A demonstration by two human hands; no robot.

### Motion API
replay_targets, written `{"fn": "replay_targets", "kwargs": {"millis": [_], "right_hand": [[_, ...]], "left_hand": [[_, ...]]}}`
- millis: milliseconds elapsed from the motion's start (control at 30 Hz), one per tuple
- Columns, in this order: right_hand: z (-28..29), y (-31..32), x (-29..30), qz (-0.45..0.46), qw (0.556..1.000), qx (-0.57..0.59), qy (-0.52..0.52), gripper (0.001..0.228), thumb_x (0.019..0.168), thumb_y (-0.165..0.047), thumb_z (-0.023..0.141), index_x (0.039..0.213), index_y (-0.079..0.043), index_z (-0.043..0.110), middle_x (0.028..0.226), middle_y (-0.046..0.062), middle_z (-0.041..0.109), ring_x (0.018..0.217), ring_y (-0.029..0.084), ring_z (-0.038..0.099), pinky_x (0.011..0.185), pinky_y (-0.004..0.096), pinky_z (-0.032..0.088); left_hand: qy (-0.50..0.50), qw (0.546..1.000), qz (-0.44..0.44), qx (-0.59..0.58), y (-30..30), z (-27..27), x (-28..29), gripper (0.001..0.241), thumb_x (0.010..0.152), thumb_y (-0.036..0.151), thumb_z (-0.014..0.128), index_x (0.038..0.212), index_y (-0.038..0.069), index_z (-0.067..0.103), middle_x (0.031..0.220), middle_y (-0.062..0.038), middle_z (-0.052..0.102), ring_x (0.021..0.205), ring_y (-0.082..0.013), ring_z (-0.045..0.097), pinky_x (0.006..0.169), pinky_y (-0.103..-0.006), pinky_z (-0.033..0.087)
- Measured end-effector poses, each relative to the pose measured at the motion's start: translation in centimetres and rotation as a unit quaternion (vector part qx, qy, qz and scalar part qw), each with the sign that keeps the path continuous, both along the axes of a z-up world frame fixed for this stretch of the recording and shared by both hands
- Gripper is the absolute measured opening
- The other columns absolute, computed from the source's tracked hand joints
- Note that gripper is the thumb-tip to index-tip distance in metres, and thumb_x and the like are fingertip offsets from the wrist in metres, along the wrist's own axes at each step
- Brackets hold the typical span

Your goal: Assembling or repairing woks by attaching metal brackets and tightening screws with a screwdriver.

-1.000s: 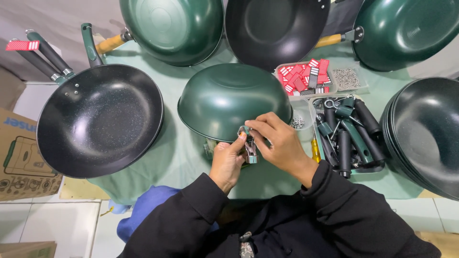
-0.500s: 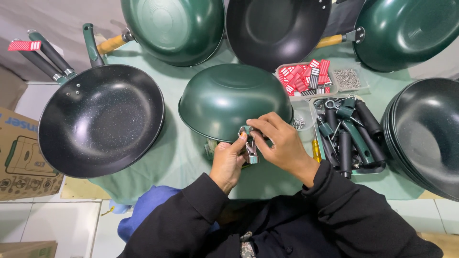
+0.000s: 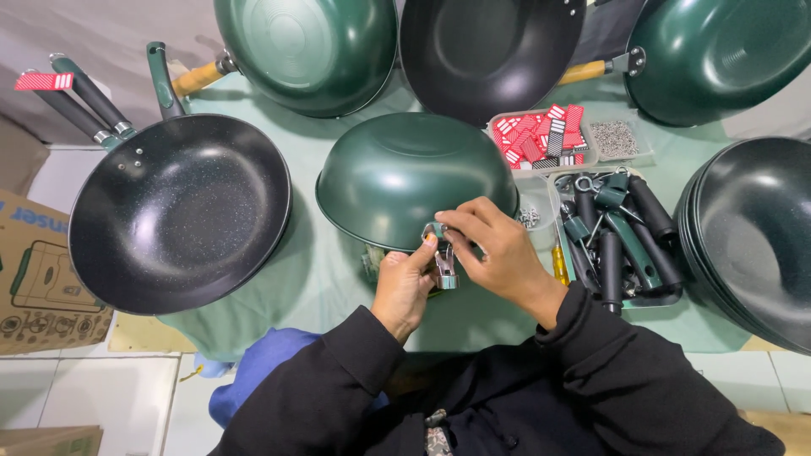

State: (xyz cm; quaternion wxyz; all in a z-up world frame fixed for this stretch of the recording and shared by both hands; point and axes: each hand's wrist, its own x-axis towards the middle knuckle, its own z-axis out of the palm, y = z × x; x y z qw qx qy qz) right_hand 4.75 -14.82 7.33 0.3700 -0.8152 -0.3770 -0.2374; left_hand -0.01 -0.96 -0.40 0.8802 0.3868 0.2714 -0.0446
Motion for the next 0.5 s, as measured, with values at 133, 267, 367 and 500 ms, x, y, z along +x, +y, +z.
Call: {"fn": "replay_targets", "kwargs": {"millis": [133,267,367,500], "right_hand": [[-0.1,0.0,-0.2,-0.005,1.000,-0.025,-0.012,0.010,0.095,-0.006,0.069,0.099,-0.014,0.074,0.090,0.001,0.061,0.068,0.020,0.069,0.065,0.031,0.058],[-0.3,0.0,-0.2,-0.018,1.000,-0.013,-0.008,0.005,0.096,-0.009,0.070,0.098,-0.013,0.074,0.087,0.000,0.060,0.064,0.019,0.066,0.062,0.029,0.057],[-0.6,-0.2,0.2,-0.016,1.000,-0.008,0.000,0.004,0.096,-0.012,0.071,0.098,-0.013,0.074,0.086,-0.001,0.061,0.063,0.018,0.065,0.059,0.029,0.057],[-0.2,-0.2,0.1,-0.008,1.000,-0.002,-0.003,0.009,0.095,-0.012,0.071,0.103,-0.014,0.074,0.088,-0.002,0.062,0.066,0.017,0.067,0.060,0.029,0.058]], "left_hand": [[-0.005,1.000,-0.001,-0.009,0.1,-0.7,0.1,0.029,0.090,0.016,0.081,0.112,-0.002,0.074,0.096,-0.010,0.074,0.079,-0.0173,0.068,0.068,-0.0295,0.057],[0.002,1.000,-0.001,-0.003,-0.1,-0.4,0.0,0.028,0.091,0.017,0.080,0.113,0.001,0.074,0.096,-0.007,0.075,0.079,-0.0162,0.069,0.068,-0.0286,0.058],[0.002,1.000,-0.003,-0.001,-0.1,0.1,0.0,0.029,0.091,0.017,0.080,0.114,0.001,0.074,0.097,-0.007,0.075,0.080,-0.0159,0.069,0.069,-0.0282,0.058],[-0.001,1.000,0.001,-0.003,0.0,1.4,-0.2,0.031,0.091,0.016,0.079,0.116,-0.003,0.072,0.099,-0.010,0.074,0.081,-0.0180,0.068,0.073,-0.0319,0.058]]}}
